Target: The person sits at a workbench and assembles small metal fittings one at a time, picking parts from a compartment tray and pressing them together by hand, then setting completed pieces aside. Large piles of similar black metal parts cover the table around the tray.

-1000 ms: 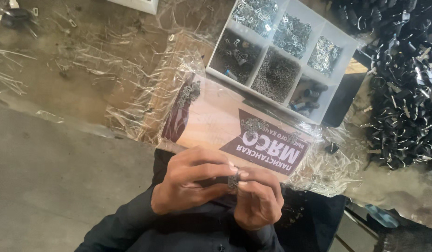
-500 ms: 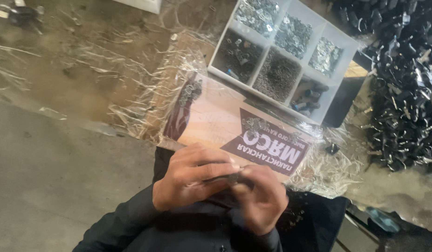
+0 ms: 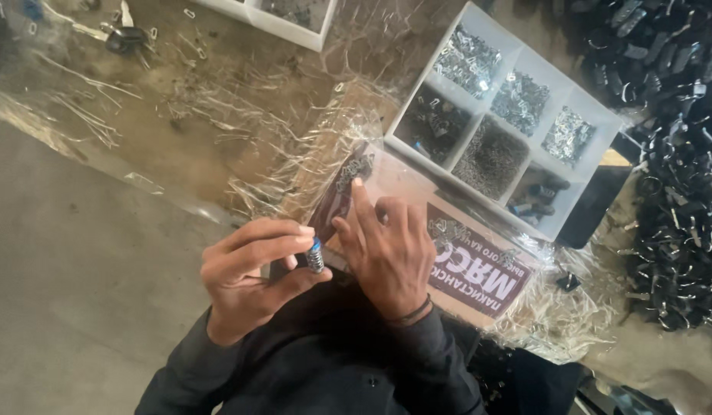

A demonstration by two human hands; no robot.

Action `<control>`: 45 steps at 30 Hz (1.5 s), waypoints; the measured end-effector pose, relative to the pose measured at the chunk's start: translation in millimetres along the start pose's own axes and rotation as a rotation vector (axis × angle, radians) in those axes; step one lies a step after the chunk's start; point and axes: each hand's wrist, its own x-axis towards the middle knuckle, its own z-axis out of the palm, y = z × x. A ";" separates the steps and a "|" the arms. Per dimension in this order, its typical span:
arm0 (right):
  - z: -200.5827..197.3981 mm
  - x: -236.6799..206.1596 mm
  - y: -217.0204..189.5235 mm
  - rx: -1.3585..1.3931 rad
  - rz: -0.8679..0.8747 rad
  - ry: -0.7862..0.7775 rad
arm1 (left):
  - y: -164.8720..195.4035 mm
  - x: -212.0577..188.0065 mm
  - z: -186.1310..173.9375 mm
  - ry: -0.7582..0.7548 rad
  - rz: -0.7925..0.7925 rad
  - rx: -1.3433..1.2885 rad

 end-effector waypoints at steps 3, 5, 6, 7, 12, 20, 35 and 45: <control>-9.2 -12.4 9.2 0.026 -0.022 -0.030 | -3.8 2.0 4.0 -0.033 0.005 -0.025; -17.9 -28.3 17.9 0.057 -0.118 0.021 | -5.2 3.1 7.9 -0.065 0.021 -0.003; -20.1 -34.9 22.3 0.054 -0.121 0.009 | -5.7 3.8 9.8 -0.078 0.028 0.009; -22.2 -41.0 26.5 0.051 -0.126 -0.005 | -6.1 4.5 11.6 -0.084 0.027 0.006; -21.1 -53.0 35.8 0.067 -0.047 -0.029 | -5.1 7.0 19.8 -0.114 0.013 0.005; -19.4 -58.9 29.8 0.103 -0.022 -0.019 | -6.7 0.9 23.1 -0.134 0.007 -0.016; -45.7 -100.6 38.5 0.470 0.414 0.556 | 6.0 14.8 69.3 -0.351 0.105 -0.092; -77.8 -87.5 18.4 0.734 0.266 0.432 | 16.4 3.6 81.4 -0.394 0.018 -0.132</control>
